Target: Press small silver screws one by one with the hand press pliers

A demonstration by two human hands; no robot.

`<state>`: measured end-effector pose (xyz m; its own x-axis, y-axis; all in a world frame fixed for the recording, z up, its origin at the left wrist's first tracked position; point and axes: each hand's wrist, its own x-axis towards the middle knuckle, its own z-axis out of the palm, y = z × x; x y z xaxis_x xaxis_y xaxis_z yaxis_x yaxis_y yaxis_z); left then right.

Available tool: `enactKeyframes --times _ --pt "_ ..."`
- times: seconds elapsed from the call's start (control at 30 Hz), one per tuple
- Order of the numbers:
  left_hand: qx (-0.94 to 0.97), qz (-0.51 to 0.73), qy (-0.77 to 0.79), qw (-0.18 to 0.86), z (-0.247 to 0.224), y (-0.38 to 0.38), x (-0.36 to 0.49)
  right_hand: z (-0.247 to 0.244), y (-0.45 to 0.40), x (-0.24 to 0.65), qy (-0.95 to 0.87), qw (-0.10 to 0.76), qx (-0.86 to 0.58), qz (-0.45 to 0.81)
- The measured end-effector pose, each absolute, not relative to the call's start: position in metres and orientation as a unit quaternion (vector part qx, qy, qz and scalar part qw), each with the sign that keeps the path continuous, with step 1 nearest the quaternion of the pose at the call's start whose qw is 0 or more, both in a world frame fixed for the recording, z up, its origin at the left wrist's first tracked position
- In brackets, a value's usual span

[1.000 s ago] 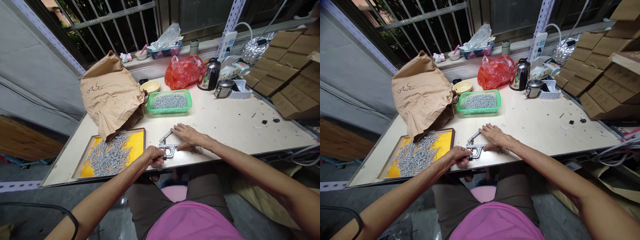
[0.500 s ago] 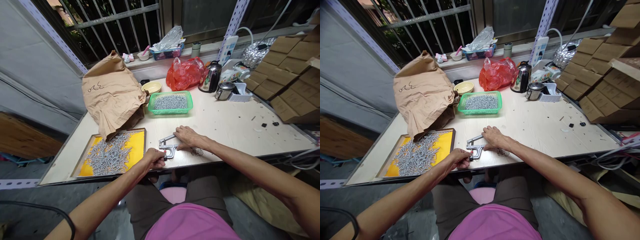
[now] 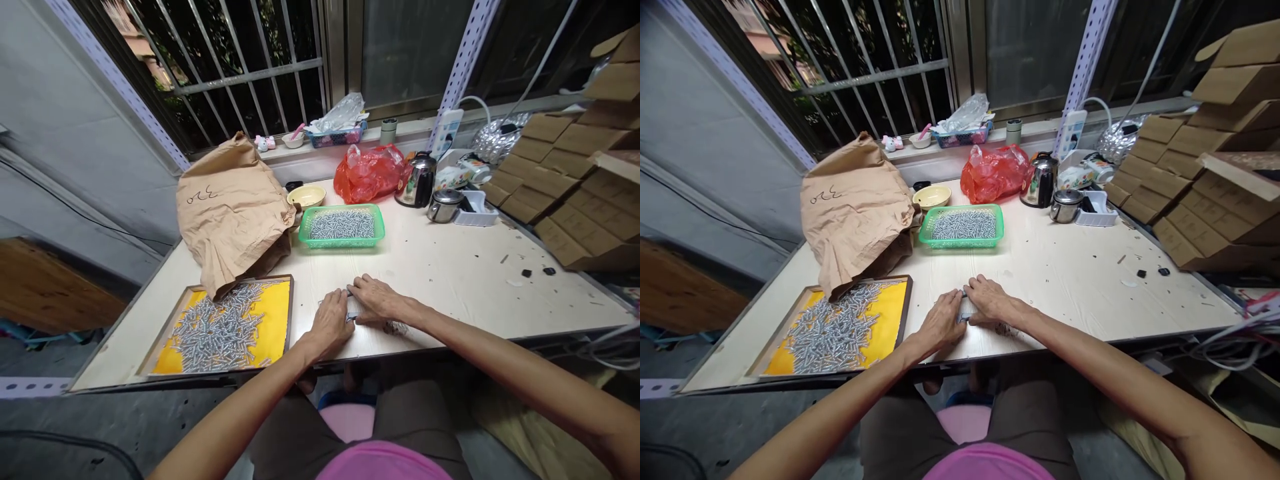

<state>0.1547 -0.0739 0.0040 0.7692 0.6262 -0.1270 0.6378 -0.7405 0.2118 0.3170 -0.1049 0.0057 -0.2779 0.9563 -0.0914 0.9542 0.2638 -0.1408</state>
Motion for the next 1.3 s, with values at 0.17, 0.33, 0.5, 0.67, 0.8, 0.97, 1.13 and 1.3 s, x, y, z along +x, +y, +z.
enactKeyframes --times 0.17,0.33,0.5,0.67,0.8,0.97,1.13,1.3 --pt "0.932 -0.048 0.344 0.102 0.008 -0.071 0.158 0.014 -0.106 0.315 -0.771 -0.026 -0.627 0.107" --pt "0.934 -0.032 0.344 0.089 0.007 -0.076 0.161 0.015 -0.114 0.31 -0.77 -0.025 -0.631 0.09" --pt "0.936 -0.03 0.341 0.088 0.008 -0.081 0.162 0.008 -0.128 0.305 -0.76 -0.016 -0.647 0.065" --pt "0.938 -0.028 0.332 0.094 0.011 -0.085 0.161 -0.006 -0.136 0.307 -0.778 0.016 -0.626 0.046" --pt "0.936 -0.037 0.335 0.105 0.011 -0.086 0.162 -0.016 -0.136 0.313 -0.796 0.041 -0.603 0.036" --pt "0.938 -0.011 0.326 0.117 -0.001 -0.086 0.158 -0.022 -0.136 0.321 -0.806 0.063 -0.587 0.028" --pt "0.933 0.097 0.317 0.137 -0.003 -0.092 0.134 -0.03 -0.148 0.323 -0.801 0.132 -0.584 -0.001" --pt "0.864 0.189 0.46 0.078 0.018 -0.071 0.068 -0.045 -0.165 0.319 -0.804 0.203 -0.559 -0.011"
